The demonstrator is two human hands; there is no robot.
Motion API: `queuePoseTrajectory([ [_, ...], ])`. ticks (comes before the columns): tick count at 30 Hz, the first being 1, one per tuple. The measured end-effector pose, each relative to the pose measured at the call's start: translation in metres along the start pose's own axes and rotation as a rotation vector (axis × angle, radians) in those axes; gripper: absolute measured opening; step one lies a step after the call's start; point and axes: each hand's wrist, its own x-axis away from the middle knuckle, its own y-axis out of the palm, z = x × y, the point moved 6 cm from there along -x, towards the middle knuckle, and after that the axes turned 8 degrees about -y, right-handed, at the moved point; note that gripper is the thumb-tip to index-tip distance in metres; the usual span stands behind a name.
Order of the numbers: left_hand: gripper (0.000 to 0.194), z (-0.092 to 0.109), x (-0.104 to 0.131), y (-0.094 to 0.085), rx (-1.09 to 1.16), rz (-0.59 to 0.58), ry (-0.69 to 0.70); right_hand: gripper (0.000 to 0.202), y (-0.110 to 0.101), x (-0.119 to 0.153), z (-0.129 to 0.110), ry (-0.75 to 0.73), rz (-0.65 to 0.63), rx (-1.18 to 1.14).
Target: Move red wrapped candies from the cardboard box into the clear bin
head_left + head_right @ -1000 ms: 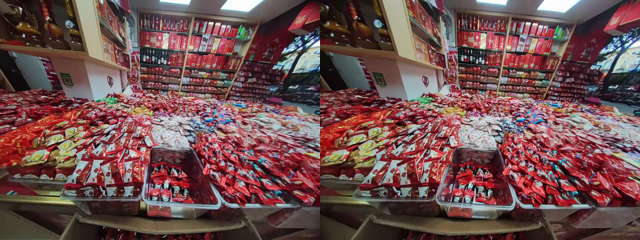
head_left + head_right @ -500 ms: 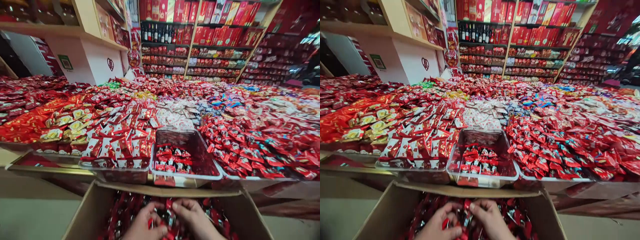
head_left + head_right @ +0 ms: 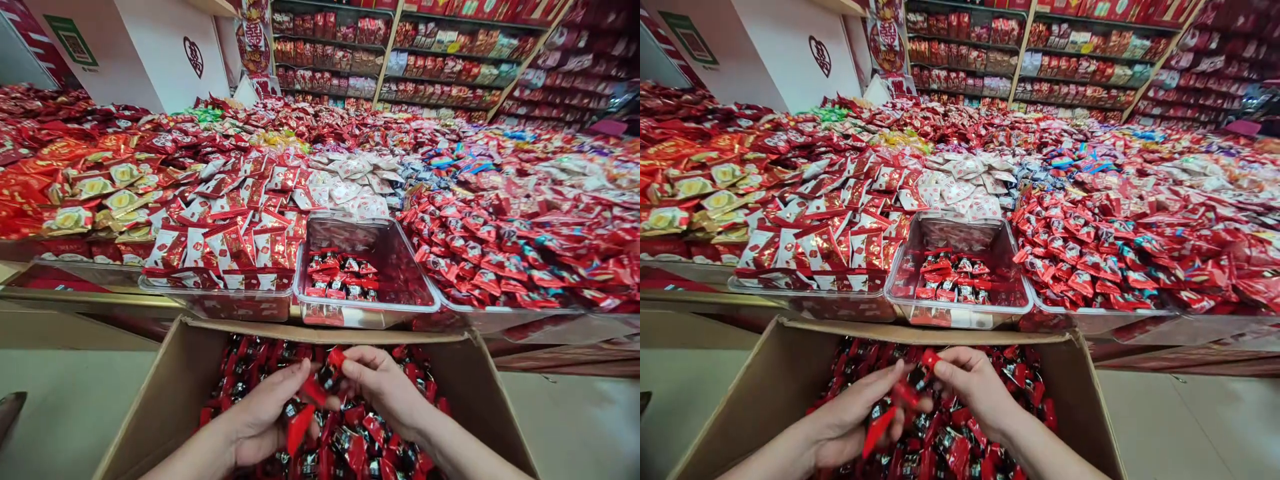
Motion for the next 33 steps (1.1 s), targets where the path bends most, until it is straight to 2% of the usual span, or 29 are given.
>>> queuePoseTrajectory([
  [1, 0.035, -0.003, 0.001, 0.001, 0.068, -0.003, -0.050, 0.013, 0.004, 0.001, -0.003, -0.028, -0.050, 0.045],
  [3, 0.030, -0.001, 0.001, 0.002, 0.120, 0.009, -0.021, 0.014, 0.010, 0.002, -0.008, -0.070, -0.107, 0.117],
  [6, 0.028, 0.012, 0.000, 0.000, 0.125, 0.046, 0.196, 0.026, 0.010, 0.004, -0.006, -0.010, -0.037, 0.042],
  [8, 0.028, 0.023, 0.002, -0.005, 0.058, 0.149, 0.373, 0.033, 0.009, 0.006, -0.003, 0.063, 0.010, -0.088],
  [10, 0.026, 0.029, 0.006, -0.009, -0.057, 0.249, 0.474, 0.034, 0.012, 0.008, -0.002, 0.089, -0.011, -0.139],
  [12, 0.023, 0.031, 0.008, -0.009, -0.132, 0.279, 0.497, 0.033, 0.015, 0.009, -0.005, 0.066, -0.035, -0.070],
  [17, 0.024, 0.029, 0.008, -0.005, -0.144, 0.158, 0.423, 0.032, 0.014, 0.009, -0.006, 0.043, 0.001, 0.039],
  [22, 0.021, 0.030, 0.012, -0.007, -0.283, 0.237, 0.492, 0.026, 0.018, 0.012, -0.013, 0.048, -0.022, 0.111],
  [24, 0.027, 0.030, 0.015, -0.004, -0.261, 0.183, 0.512, 0.023, 0.022, 0.015, -0.024, 0.024, -0.061, 0.198],
  [27, 0.034, 0.028, 0.018, 0.001, -0.226, 0.088, 0.483, 0.019, 0.028, 0.021, -0.047, -0.072, -0.127, 0.448],
  [30, 0.022, 0.031, 0.025, 0.003, -0.368, 0.115, 0.481, 0.017, 0.036, 0.026, -0.063, -0.153, -0.186, 0.731],
  [33, 0.016, 0.036, 0.033, 0.005, -0.628, 0.180, 0.543, 0.026, 0.047, 0.025, -0.062, -0.204, -0.298, 0.975],
])
